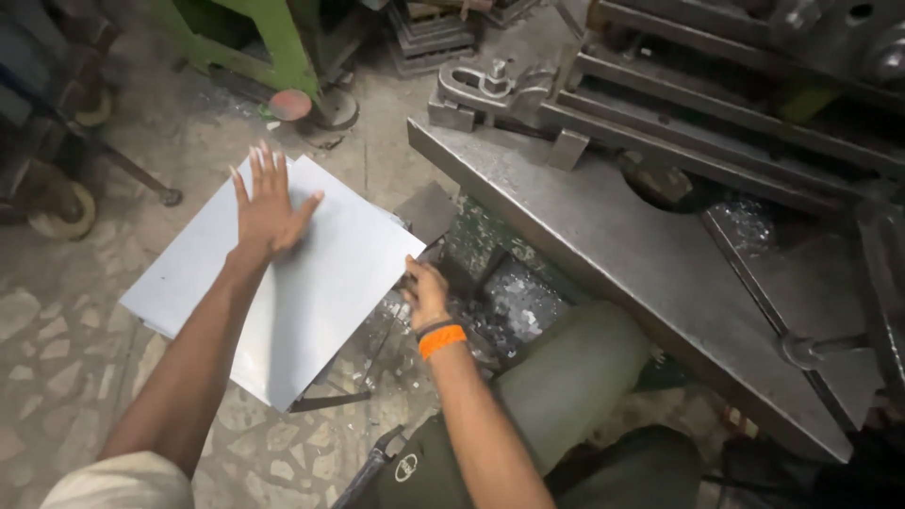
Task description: Manually feeding metal sheets into a stamping press and stacking the finished parts.
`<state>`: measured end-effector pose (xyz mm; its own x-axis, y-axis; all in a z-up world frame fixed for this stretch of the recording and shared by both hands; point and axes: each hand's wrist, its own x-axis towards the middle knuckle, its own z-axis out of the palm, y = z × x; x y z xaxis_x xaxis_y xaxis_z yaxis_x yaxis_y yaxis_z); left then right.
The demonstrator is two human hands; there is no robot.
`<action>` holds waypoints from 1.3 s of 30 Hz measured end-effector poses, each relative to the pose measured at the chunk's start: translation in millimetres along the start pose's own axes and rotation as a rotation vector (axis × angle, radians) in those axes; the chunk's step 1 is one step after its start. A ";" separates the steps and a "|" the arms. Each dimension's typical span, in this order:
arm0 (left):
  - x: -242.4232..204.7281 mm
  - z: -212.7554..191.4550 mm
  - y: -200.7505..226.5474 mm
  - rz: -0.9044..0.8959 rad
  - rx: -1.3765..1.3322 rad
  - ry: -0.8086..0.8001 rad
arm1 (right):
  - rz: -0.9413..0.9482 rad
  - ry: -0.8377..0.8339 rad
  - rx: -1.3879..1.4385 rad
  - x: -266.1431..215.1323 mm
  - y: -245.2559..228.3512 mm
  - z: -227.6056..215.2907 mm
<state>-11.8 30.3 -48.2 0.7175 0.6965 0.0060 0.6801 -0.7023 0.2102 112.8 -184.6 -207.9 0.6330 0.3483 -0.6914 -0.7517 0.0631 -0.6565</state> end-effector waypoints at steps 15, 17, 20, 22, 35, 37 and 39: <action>-60.4 70.1 106.3 0.295 0.170 -0.003 | 0.198 -0.220 0.020 -67.2 6.9 -21.8; -67.1 75.0 108.3 0.311 0.128 -0.029 | 0.193 -0.205 -0.043 -23.5 45.6 -41.2; -52.1 67.1 104.7 0.322 0.089 -0.029 | 0.132 -0.157 -0.097 -18.9 36.1 -27.4; -55.5 65.8 105.2 0.312 0.079 -0.042 | 0.107 -0.100 -0.093 -40.6 23.8 -27.8; -4.1 73.8 126.6 0.531 0.149 0.090 | -0.214 -0.018 -0.003 -31.1 2.9 8.8; -0.5 63.9 135.5 0.531 0.204 0.095 | -0.205 -0.010 -0.007 -44.2 0.8 8.7; -7.6 45.6 147.7 0.548 0.226 0.084 | -0.129 0.000 0.014 -58.9 2.9 7.0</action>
<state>90.0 -85.4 -61.8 0.9647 0.2265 0.1342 0.2359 -0.9700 -0.0588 72.0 -198.4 -167.1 0.7246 0.3365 -0.6015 -0.6666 0.1204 -0.7356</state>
